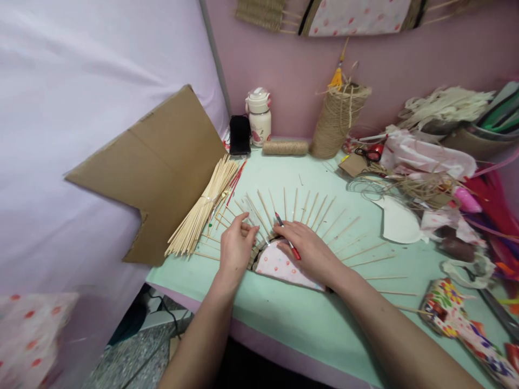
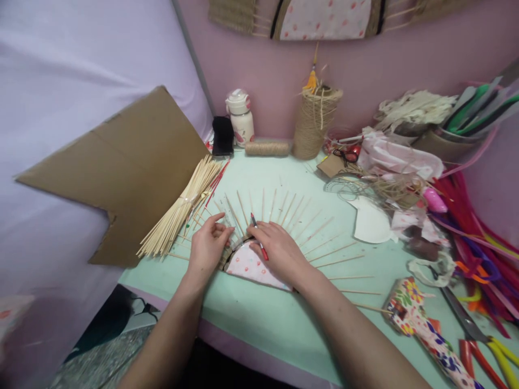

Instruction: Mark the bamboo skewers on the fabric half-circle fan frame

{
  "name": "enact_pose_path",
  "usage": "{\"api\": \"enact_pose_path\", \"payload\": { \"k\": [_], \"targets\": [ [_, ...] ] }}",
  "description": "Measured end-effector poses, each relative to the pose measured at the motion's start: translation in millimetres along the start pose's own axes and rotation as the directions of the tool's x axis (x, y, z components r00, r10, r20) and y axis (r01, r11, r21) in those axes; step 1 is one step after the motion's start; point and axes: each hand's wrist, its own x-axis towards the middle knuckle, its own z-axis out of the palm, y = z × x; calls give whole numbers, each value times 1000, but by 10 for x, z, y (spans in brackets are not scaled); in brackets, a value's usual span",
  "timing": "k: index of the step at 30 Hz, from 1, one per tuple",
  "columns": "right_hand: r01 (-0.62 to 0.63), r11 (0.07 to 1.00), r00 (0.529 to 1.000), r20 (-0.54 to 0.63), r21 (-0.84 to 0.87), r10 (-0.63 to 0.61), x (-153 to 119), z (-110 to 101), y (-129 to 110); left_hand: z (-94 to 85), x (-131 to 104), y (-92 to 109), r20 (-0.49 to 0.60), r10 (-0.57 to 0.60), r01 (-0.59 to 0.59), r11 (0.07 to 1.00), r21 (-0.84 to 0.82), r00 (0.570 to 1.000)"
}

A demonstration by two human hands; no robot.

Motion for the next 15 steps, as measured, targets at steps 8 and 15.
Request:
{"api": "enact_pose_path", "payload": {
  "k": [8, 15],
  "targets": [
    [-3, 1000, 1000, -4, 12, 3, -9, 3, 10, 14, 43, -4, -59, 28, -26, 999, 28, 998],
    [-10, 1000, 1000, 2, 4, 10, -12, 6, 1, 57, 7, 40, -21, 52, -51, 997, 55, 998]
  ]
}}
